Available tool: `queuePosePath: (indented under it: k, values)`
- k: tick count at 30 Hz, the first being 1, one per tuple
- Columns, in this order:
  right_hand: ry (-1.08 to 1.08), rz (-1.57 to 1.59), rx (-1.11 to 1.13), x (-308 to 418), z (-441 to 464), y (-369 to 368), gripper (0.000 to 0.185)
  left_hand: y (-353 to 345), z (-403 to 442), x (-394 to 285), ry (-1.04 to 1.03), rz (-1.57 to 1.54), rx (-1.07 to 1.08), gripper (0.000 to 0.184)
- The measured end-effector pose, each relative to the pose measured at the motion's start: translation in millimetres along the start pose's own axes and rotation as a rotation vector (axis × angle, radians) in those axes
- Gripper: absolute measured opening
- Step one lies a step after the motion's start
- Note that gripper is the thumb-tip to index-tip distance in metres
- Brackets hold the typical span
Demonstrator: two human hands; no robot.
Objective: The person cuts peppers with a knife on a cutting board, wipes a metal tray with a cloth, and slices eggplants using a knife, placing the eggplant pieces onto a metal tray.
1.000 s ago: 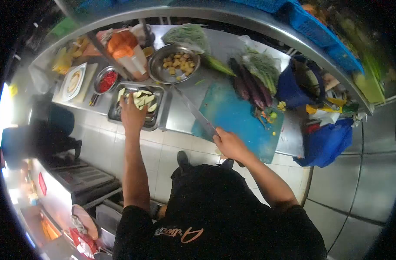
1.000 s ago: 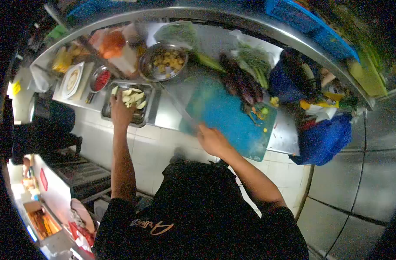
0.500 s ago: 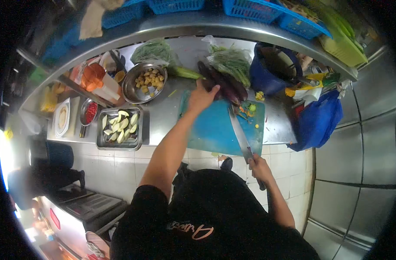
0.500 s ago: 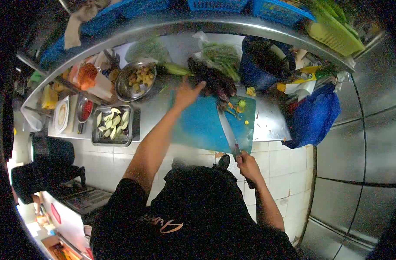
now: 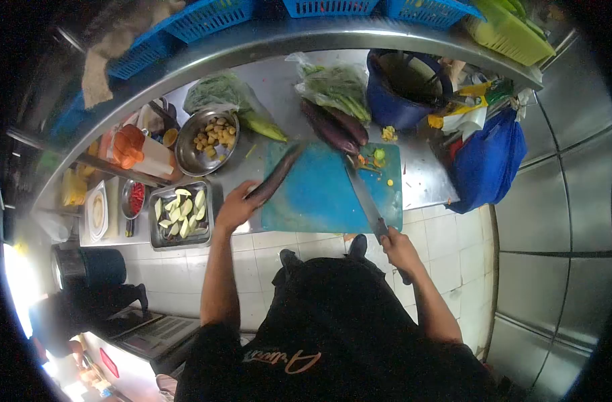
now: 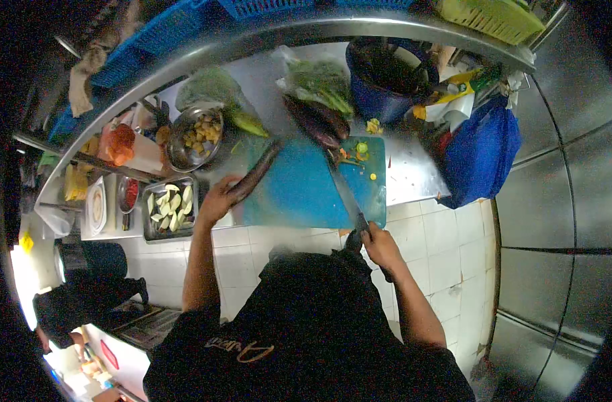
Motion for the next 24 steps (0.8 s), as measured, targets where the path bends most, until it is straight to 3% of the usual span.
queuePosePath:
  k: [1, 4, 7, 15, 24]
  values:
    - [0.028, -0.018, -0.010, 0.5, 2.7, -0.4, 0.024, -1.5, -7.4, 21.8, -0.051, 0.019, 0.023, 0.047]
    - [0.055, -0.044, -0.015, 19.7, 6.9, 1.8, 0.024, 0.7, -38.5, 20.5, -0.288, 0.180, -0.170, 0.049]
    - [0.134, -0.022, -0.035, 32.4, 4.9, -0.8, 0.021, -5.8, -48.9, -18.2, -0.354, 0.371, -0.201, 0.052]
    - [0.334, -0.199, 0.075, 68.0, -9.5, -12.0, 0.023, -29.6, -35.0, -44.9, -0.416, 0.460, -0.278, 0.049]
    - [0.144, -0.523, 0.185, 73.2, -35.5, 5.1, 0.018, -34.4, -26.9, -46.7, -0.404, 0.484, -0.241, 0.048]
Point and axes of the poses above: each hand's wrist, its own z-axis towards the middle knuckle, its own y-axis out of the back of the hand, x = y × z, the point moved 8 cm from there along z, towards the middle knuckle, and after that the axes turned 10 degrees about z, right-handed, at the moved point
